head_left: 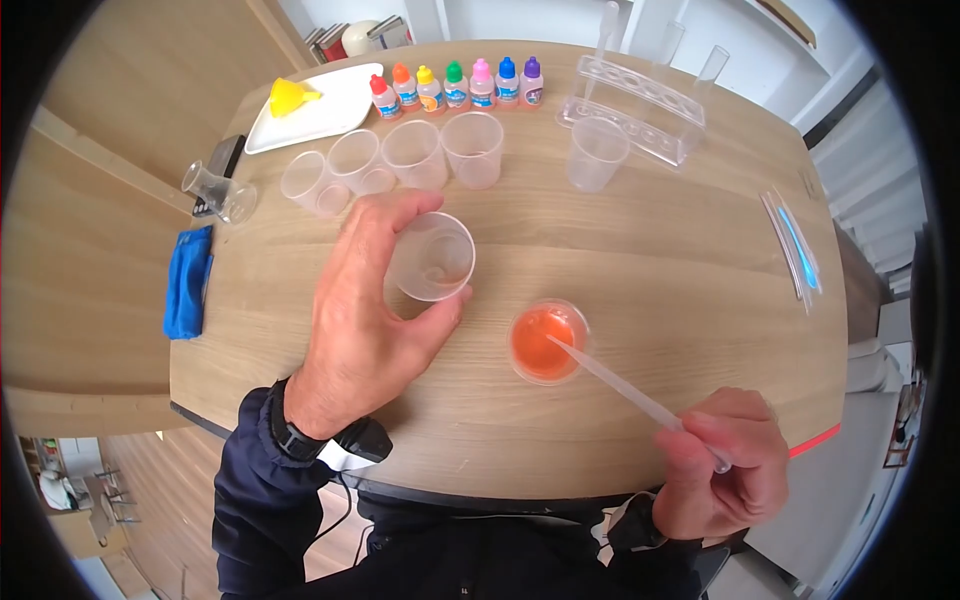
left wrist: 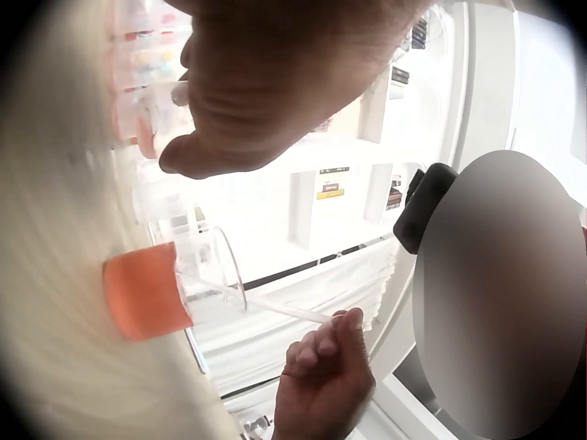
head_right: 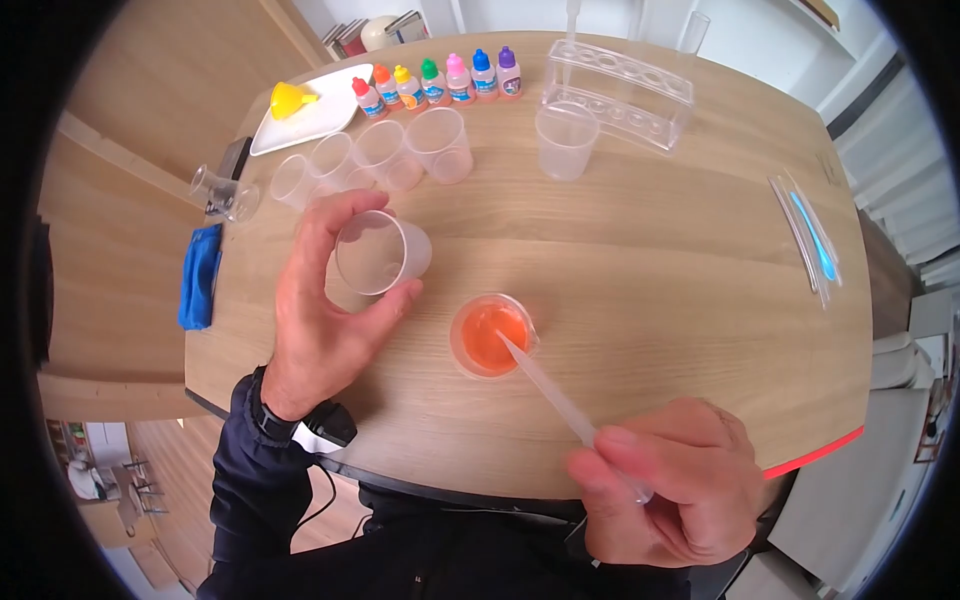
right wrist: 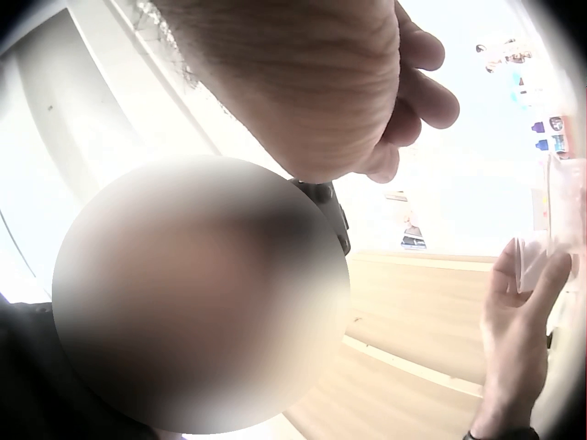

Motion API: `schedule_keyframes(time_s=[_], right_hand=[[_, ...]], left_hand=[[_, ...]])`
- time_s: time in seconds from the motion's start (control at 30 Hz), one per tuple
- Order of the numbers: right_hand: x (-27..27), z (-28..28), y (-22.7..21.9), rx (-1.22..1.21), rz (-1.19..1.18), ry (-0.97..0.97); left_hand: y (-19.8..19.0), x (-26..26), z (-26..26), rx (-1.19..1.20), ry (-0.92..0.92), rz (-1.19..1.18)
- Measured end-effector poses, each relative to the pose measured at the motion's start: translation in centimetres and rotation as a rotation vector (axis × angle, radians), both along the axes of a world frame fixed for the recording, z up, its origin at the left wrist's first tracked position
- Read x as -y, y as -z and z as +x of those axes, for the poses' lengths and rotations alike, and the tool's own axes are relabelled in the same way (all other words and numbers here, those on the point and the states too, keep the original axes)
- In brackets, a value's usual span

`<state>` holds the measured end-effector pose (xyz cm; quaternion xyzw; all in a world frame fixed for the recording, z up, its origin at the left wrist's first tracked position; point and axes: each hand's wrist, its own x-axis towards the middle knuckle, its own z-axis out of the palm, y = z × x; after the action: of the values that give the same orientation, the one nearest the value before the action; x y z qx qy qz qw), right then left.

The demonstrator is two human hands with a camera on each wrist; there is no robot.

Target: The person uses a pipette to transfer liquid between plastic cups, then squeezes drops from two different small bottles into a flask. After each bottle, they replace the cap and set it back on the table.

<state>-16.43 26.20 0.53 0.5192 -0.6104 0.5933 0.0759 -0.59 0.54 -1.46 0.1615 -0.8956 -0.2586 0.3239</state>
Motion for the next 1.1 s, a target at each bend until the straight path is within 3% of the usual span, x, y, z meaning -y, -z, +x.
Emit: schedule_keyframes(time_s=[0.23,0.4,0.73,1.1], right_hand=[[-0.4,0.1,-0.1,0.065,-0.002,-0.011],[0.2,-0.2,0.4,0.032,-0.053,-0.027],[0.8,0.2,-0.1,0.036,-0.03,0.035],[1.0,0.1,-0.4,0.001,-0.038,0.034]], left_hand=[[-1.2,-0.1,-1.1,0.034,0.011,-0.018],[-1.7,0.3,-4.3,-0.004,0.053,-0.09],[-0.6,3.6,-10.7,0.101,-0.034,-0.314],[-0.6,4.3,-10.1,0.126,-0.064,-0.376]])
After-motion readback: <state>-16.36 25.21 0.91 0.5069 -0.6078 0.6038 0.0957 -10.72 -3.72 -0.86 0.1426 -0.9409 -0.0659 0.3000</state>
